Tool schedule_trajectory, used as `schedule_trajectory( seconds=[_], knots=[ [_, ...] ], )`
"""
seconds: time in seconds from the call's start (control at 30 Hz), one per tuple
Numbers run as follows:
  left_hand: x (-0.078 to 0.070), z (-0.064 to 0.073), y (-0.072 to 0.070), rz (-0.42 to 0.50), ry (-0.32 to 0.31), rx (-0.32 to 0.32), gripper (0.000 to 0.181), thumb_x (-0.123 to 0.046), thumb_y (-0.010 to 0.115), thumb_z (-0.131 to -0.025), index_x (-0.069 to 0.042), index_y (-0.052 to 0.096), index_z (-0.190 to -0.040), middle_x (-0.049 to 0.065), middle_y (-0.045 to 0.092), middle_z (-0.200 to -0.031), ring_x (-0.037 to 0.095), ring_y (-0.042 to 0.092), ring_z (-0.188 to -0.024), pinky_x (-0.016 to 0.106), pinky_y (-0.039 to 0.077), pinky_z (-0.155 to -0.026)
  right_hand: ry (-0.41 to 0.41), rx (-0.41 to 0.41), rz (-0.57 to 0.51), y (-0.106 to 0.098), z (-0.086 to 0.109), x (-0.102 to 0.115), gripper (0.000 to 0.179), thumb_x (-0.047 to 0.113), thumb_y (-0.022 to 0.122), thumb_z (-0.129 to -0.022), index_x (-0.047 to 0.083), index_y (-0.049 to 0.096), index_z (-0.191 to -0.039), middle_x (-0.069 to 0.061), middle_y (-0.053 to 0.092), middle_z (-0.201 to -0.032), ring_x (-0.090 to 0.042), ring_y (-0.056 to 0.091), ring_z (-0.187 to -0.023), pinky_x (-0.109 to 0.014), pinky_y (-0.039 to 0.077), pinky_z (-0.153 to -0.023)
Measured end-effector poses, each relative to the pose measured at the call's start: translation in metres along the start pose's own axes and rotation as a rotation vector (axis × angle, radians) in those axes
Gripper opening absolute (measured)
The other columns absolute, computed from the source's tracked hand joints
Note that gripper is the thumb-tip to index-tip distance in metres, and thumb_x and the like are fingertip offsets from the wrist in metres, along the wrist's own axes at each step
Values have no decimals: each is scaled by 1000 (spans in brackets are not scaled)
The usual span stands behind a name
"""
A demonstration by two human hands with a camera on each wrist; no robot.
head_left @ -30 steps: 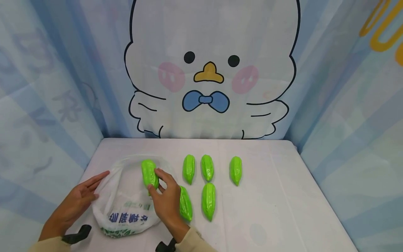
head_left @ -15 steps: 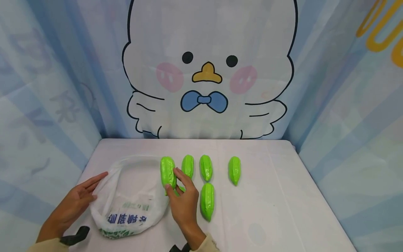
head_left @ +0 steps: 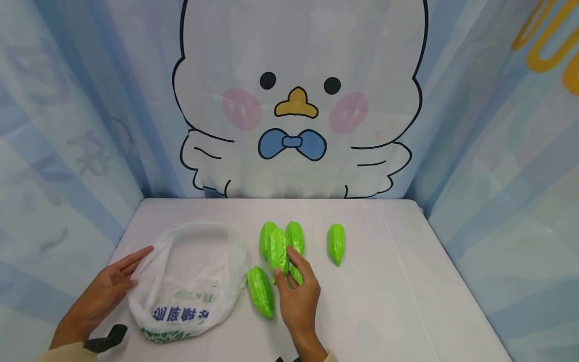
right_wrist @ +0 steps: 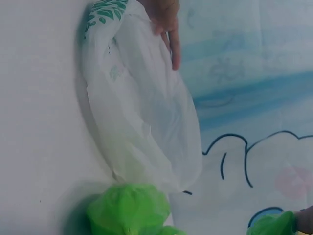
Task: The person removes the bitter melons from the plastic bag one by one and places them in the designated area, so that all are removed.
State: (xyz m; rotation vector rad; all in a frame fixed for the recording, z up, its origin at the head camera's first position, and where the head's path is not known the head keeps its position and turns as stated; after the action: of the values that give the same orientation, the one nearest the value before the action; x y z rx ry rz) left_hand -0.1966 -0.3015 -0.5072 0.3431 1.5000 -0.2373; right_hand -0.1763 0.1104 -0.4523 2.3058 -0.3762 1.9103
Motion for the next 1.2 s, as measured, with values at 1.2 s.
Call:
schedule_trajectory(
  seconds=[1.2],
  knots=[
    [6, -1, -7, -24, -46, -52, 72, 5, 50, -107, -13, 22, -171, -35, 49, -150, -15, 56, -130, 16, 57, -97, 278, -161, 308, -131, 17, -76, 58, 0, 76, -95, 9, 60, -150, -17, 54, -157, -40, 51, -147, -35, 54, -104]
  ],
)
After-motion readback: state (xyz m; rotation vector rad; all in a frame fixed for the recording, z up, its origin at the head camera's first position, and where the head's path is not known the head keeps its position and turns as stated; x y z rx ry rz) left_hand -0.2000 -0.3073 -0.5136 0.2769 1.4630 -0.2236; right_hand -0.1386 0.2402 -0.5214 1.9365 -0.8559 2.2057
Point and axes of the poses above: each hand's wrist, its own z-axis away from the middle knuckle, its own y-axis out of the palm, x = y × z, the point moved 10 cm from there along -z, towards the middle knuckle
